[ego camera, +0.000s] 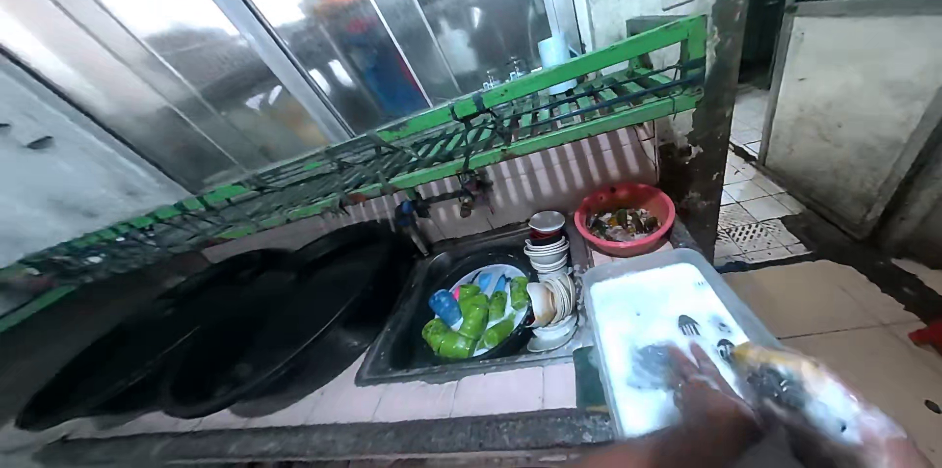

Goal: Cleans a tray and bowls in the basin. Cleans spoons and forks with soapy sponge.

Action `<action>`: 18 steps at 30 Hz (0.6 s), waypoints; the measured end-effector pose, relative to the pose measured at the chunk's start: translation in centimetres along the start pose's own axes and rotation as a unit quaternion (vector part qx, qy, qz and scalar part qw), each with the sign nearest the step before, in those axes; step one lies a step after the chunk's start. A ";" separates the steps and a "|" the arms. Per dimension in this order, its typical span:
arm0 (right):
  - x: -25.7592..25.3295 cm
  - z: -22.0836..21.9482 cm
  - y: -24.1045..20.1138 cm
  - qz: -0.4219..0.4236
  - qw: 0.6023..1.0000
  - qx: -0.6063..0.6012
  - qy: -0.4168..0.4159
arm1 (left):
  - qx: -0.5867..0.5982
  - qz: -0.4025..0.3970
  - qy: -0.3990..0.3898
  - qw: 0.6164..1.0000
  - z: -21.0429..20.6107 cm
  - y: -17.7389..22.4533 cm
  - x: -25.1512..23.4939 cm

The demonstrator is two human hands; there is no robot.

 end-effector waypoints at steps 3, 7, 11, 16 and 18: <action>-0.2 0.9 1.0 -0.012 0.995 -0.089 0.051 | 0.046 0.010 0.023 0.999 -0.2 1.8 0.4; 0.9 0.9 -3.0 -0.079 0.988 -0.128 0.018 | 0.059 -0.015 0.066 0.996 0.1 2.2 0.1; 0.1 -0.5 0.8 0.006 0.997 -0.072 0.002 | 0.016 0.005 0.074 0.997 0.9 1.0 -2.3; 1.6 -3.9 -0.8 0.058 0.969 0.175 -0.167 | 0.054 -0.001 0.117 0.992 4.0 -2.5 -4.1; 1.8 -4.9 -0.3 0.054 0.951 0.217 -0.212 | 0.066 -0.002 0.108 0.992 4.9 -3.9 -4.8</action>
Point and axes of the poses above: each hand's wrist, its own x-axis away from the middle knuckle, its own z-axis out of the back of the hand, y = z × x, the point moved 9 cm from there along -x, towards the middle knuckle, and after that the axes turned 4 degrees about -z, right-handed, at the moved point
